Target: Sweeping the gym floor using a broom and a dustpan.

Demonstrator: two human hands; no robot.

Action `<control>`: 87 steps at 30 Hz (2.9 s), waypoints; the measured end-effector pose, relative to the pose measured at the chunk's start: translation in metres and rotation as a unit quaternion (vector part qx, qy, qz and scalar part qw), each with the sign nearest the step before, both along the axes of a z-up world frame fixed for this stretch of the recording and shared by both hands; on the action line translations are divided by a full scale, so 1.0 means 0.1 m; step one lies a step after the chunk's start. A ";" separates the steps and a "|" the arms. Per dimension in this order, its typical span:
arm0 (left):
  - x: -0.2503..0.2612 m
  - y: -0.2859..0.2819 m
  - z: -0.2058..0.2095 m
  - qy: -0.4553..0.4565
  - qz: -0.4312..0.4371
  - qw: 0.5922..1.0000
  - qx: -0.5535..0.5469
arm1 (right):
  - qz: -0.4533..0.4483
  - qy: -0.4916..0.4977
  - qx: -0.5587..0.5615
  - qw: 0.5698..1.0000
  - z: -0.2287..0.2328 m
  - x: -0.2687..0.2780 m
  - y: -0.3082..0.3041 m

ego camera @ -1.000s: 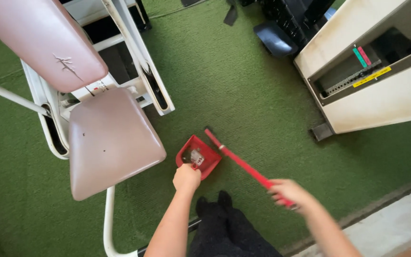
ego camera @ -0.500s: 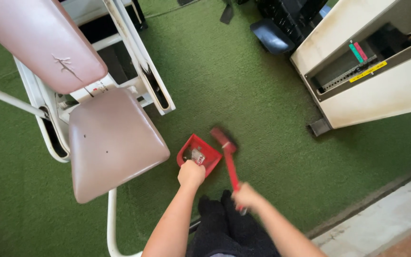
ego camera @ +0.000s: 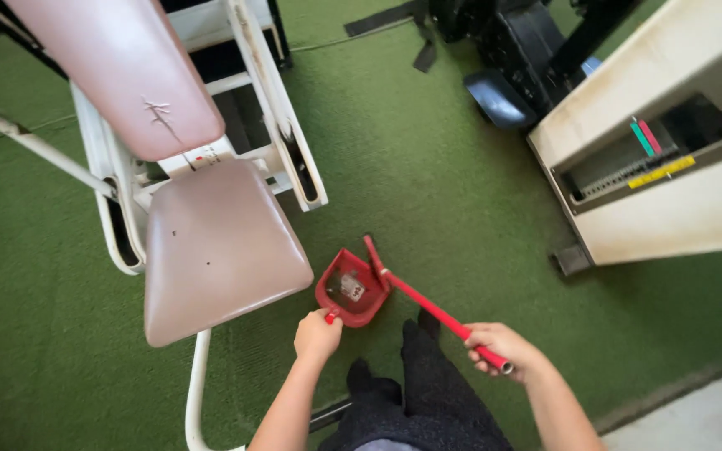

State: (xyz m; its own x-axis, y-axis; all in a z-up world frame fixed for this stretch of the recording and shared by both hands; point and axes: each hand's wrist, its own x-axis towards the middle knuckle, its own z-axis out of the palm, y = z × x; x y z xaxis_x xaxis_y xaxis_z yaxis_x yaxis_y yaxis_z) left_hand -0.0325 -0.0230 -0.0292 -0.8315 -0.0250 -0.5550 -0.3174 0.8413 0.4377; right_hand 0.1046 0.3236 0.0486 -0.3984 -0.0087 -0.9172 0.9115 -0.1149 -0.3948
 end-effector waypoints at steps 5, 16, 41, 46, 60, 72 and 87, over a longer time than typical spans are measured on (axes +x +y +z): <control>-0.10 0.05 0.15 -0.010 0.069 0.998 0.001 | 0.023 0.031 0.033 0.999 0.07 -0.69 0.59; -0.65 0.85 0.14 -0.025 0.181 0.983 -0.025 | -0.059 0.108 0.050 0.991 -1.20 -2.87 2.39; -0.40 0.76 0.36 -0.065 0.300 0.950 -0.061 | 0.229 -0.005 -0.012 0.973 -0.20 -3.31 1.96; -0.19 0.73 0.22 -0.052 0.353 0.932 -0.058 | 0.262 0.061 0.044 0.962 -1.14 -3.57 1.68; -0.09 0.47 0.18 -0.062 0.322 0.944 -0.023 | 0.367 0.023 -0.044 0.929 -0.66 -1.80 0.32; 0.61 -0.50 0.31 -0.032 0.296 0.955 0.010 | 0.142 0.048 0.027 0.988 -0.60 -1.36 0.69; 0.84 -0.74 0.13 -0.020 0.182 0.983 -0.008 | 0.165 -0.007 -0.022 0.986 -0.65 -0.35 -0.54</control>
State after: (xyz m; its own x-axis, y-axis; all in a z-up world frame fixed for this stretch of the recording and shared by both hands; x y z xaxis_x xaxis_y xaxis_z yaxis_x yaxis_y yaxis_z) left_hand 0.0520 -0.0967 -0.0160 -0.7434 -0.3258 -0.5842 -0.6151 0.6760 0.4057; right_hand 0.0698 0.2693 -0.0166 -0.3547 -0.1760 -0.9183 0.9074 0.1721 -0.3835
